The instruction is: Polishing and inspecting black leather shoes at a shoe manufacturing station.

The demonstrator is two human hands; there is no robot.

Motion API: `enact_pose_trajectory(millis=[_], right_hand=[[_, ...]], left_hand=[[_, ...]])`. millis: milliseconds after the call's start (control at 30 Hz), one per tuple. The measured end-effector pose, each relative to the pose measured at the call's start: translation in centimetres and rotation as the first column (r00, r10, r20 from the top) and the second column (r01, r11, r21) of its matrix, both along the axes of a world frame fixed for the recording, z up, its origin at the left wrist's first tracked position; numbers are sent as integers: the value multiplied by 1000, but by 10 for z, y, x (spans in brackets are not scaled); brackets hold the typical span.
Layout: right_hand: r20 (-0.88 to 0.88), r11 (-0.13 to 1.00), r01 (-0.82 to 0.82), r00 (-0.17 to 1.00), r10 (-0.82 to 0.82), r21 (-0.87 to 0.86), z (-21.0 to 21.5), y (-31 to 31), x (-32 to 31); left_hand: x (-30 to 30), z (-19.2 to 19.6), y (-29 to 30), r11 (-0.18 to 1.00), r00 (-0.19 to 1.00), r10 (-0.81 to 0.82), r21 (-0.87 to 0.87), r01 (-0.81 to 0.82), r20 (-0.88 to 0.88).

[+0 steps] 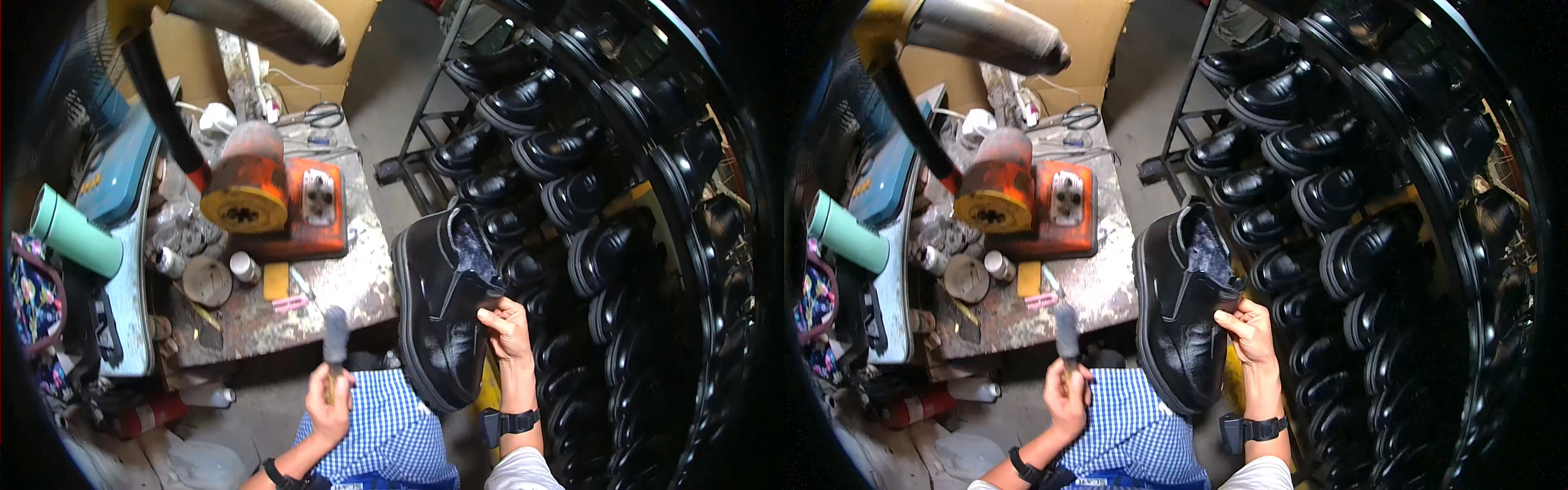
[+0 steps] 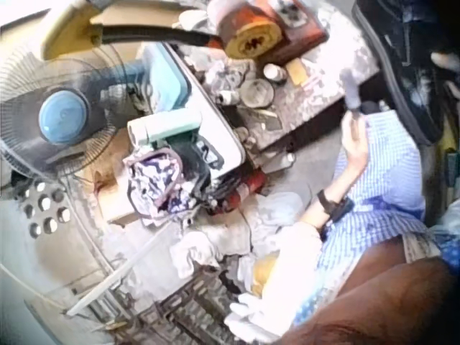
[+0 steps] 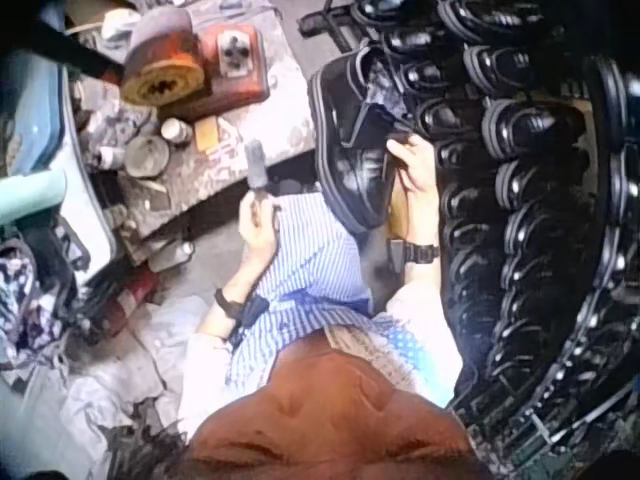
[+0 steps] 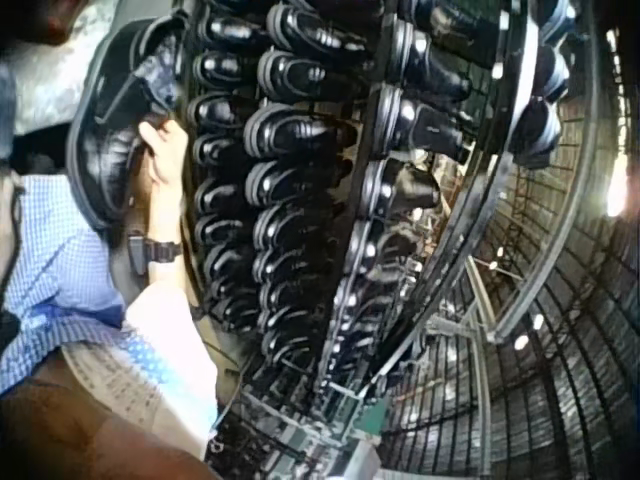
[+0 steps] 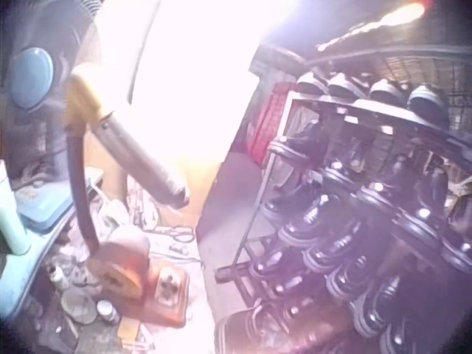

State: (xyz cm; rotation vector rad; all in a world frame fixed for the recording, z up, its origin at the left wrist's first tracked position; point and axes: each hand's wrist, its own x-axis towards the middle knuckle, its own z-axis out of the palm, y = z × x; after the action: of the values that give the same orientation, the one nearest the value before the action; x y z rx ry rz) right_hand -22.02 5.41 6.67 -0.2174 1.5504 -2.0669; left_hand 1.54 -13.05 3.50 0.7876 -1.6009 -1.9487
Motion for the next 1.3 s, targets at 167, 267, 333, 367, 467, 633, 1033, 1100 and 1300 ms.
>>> enact_pose_trajectory(millis=[167,267,333,367,467,633,1033,1100,1300], right_hand=[[-22,972,-142,989,149,186,35,18,64],[-159,830,-196,934,320,523,74,11,107],[-431,715,-177,692,579,676,87,5,130],[-538,709,-148,551,637,689,90,2,142],[-648,658,55,254,718,751,91,-9,185],[-543,575,-68,254,800,815,86,-9,216],[-59,698,-248,921,384,672,72,51,237],[-110,848,-153,965,240,507,60,58,236],[209,982,180,964,-165,-54,36,59,174]], left_hand=[[8,29,-14,987,986,115,130,-98,-124],[17,33,-23,978,985,124,180,-101,-119],[28,34,-29,960,978,141,261,-98,-153],[33,36,-33,963,984,117,258,-79,-137],[45,31,-34,925,969,168,370,-92,-180],[56,35,-34,959,989,143,253,-130,-33],[45,28,-34,977,977,211,19,-211,3],[38,32,-31,983,983,162,74,-168,86],[34,28,-10,994,984,-19,103,38,-179]])
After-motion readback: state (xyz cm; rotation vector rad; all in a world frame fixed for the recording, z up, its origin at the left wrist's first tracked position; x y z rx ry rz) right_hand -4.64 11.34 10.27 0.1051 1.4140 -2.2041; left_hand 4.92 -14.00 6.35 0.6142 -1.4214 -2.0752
